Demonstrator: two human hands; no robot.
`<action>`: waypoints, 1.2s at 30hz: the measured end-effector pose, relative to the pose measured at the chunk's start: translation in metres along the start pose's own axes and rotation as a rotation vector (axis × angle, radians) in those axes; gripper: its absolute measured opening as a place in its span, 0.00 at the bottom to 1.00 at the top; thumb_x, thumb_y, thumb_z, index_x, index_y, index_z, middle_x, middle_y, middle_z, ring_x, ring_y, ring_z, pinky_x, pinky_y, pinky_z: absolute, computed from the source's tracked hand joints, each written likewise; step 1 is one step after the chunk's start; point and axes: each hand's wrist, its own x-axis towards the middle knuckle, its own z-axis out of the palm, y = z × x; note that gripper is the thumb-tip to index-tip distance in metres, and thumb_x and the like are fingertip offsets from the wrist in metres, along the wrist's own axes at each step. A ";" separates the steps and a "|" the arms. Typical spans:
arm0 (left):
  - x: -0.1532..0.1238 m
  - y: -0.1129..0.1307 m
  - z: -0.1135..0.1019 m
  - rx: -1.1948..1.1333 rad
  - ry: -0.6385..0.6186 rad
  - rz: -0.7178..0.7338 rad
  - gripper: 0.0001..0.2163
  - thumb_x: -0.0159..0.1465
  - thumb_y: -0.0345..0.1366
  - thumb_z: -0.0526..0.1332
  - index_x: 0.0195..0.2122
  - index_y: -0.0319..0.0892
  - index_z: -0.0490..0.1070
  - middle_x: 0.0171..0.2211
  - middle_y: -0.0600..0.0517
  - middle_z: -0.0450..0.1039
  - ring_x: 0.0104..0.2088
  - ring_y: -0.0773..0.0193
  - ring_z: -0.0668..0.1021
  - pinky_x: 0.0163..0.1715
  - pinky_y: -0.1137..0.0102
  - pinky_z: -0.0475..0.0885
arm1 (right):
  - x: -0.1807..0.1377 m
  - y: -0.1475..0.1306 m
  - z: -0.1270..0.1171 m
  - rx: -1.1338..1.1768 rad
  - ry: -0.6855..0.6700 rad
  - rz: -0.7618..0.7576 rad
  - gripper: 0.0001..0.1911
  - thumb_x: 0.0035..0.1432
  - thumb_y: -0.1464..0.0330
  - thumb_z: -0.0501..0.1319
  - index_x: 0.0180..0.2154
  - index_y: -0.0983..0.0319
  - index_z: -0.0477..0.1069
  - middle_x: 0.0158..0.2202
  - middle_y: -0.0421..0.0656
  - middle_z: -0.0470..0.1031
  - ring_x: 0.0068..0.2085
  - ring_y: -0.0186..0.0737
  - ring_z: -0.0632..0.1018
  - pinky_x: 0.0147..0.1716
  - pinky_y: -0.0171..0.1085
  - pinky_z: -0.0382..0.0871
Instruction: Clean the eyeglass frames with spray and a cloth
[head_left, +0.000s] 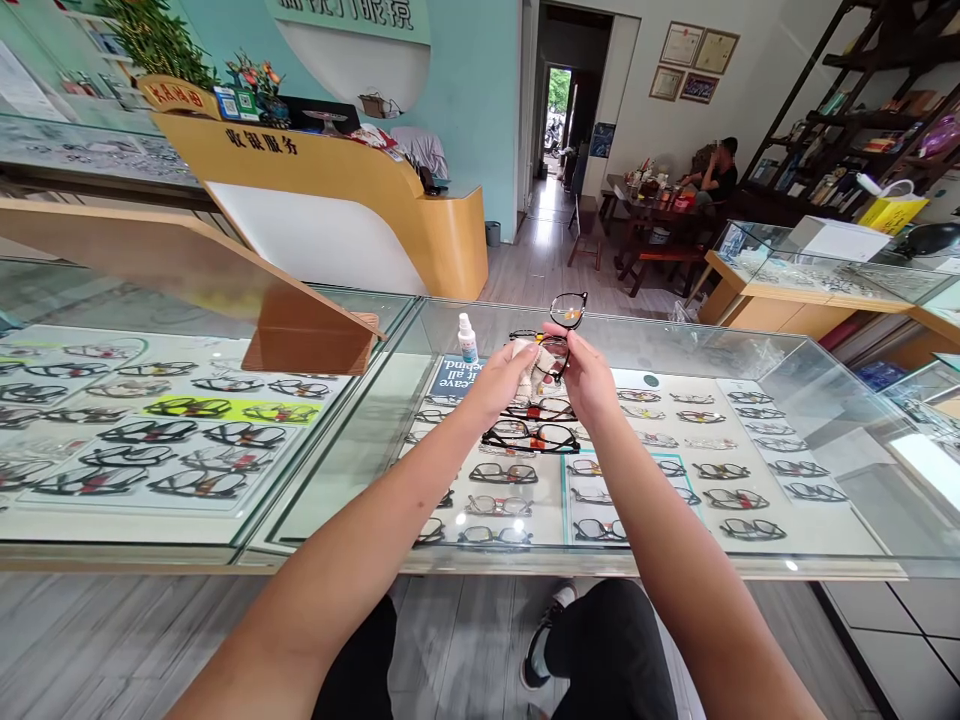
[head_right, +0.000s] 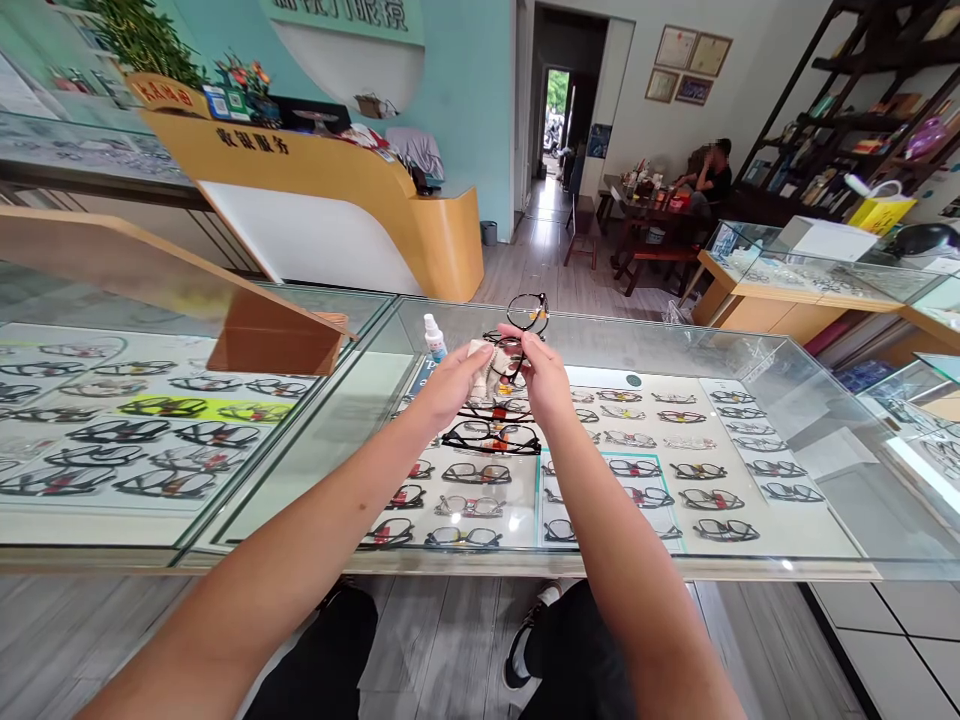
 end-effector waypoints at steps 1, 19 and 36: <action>0.000 0.000 0.000 0.005 0.005 -0.002 0.20 0.61 0.54 0.74 0.40 0.43 0.77 0.35 0.50 0.83 0.34 0.61 0.82 0.35 0.67 0.77 | 0.000 -0.001 0.000 0.003 0.010 -0.002 0.24 0.64 0.46 0.70 0.51 0.54 0.86 0.47 0.43 0.83 0.45 0.43 0.80 0.36 0.37 0.71; 0.025 0.033 -0.092 0.923 0.839 0.314 0.09 0.72 0.43 0.60 0.35 0.47 0.67 0.37 0.47 0.77 0.41 0.52 0.77 0.48 0.59 0.71 | 0.000 -0.021 -0.007 0.020 0.031 0.015 0.19 0.64 0.51 0.67 0.40 0.59 0.84 0.36 0.46 0.82 0.39 0.43 0.80 0.39 0.40 0.73; 0.008 0.043 -0.074 1.221 0.722 0.741 0.32 0.69 0.46 0.64 0.73 0.44 0.63 0.74 0.34 0.64 0.74 0.33 0.65 0.72 0.39 0.59 | -0.004 -0.030 -0.009 -0.032 -0.184 0.055 0.19 0.58 0.50 0.69 0.31 0.58 0.86 0.35 0.47 0.83 0.37 0.45 0.77 0.42 0.45 0.71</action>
